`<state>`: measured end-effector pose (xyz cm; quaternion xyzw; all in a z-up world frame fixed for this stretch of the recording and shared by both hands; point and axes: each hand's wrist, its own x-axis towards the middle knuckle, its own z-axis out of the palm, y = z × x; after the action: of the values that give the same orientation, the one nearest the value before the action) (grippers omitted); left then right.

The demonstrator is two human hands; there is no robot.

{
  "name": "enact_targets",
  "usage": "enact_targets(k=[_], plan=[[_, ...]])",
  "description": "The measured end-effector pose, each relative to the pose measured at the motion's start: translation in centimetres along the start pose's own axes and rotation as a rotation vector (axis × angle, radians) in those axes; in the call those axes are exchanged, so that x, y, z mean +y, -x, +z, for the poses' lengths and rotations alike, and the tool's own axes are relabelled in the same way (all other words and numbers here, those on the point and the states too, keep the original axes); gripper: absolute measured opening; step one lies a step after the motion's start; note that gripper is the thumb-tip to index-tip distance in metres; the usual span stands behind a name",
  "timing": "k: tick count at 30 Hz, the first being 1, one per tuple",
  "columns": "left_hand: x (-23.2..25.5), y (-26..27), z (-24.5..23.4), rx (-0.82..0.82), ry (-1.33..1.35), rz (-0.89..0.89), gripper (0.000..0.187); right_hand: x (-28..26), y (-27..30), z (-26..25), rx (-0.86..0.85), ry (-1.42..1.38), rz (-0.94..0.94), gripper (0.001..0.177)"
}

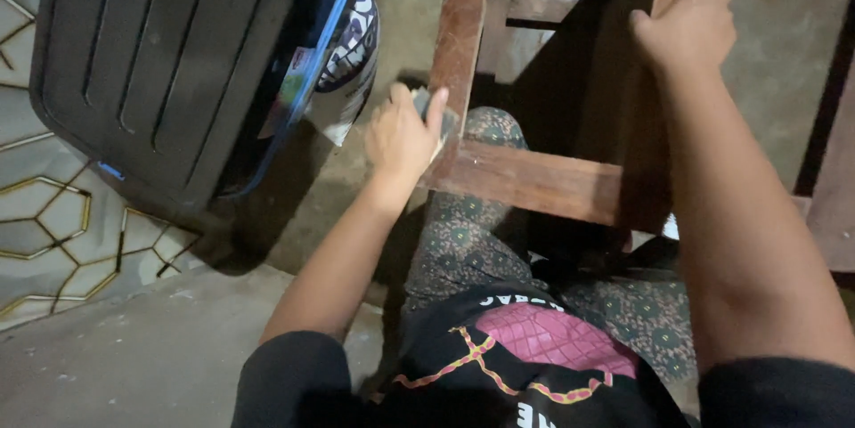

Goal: The person sands the wooden frame of a furniture piece using a piece of sandpaper held by hand, wiping the surface with their hand between sanding sessions.

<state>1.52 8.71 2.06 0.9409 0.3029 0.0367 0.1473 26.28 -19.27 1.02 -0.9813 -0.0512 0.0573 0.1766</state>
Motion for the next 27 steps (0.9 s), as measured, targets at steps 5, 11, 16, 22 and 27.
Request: enact_targets(k=[5,11,16,22,27], plan=[[0.4,-2.0,-0.7,-0.041,-0.068,0.232,0.057,0.8,-0.1,1.0,0.037,0.033,0.0,0.114],[5.1,-20.9,6.4,0.394,0.002,0.416,0.041,-1.4,0.5,-0.9,0.016,-0.027,0.023,0.099],[5.1,-22.7,9.6,0.634,-0.209,0.523,0.009,-0.7,0.4,-0.7,0.045,0.005,0.001,0.098],[3.2,-3.4,-0.9,0.108,-0.11,0.368,0.049,1.1,-0.3,1.2,0.139,0.066,-0.066,0.077],[0.3,0.8,-0.2,0.41,-0.299,0.568,0.048,-0.4,0.3,0.3,0.15,0.053,-0.02,0.082]])
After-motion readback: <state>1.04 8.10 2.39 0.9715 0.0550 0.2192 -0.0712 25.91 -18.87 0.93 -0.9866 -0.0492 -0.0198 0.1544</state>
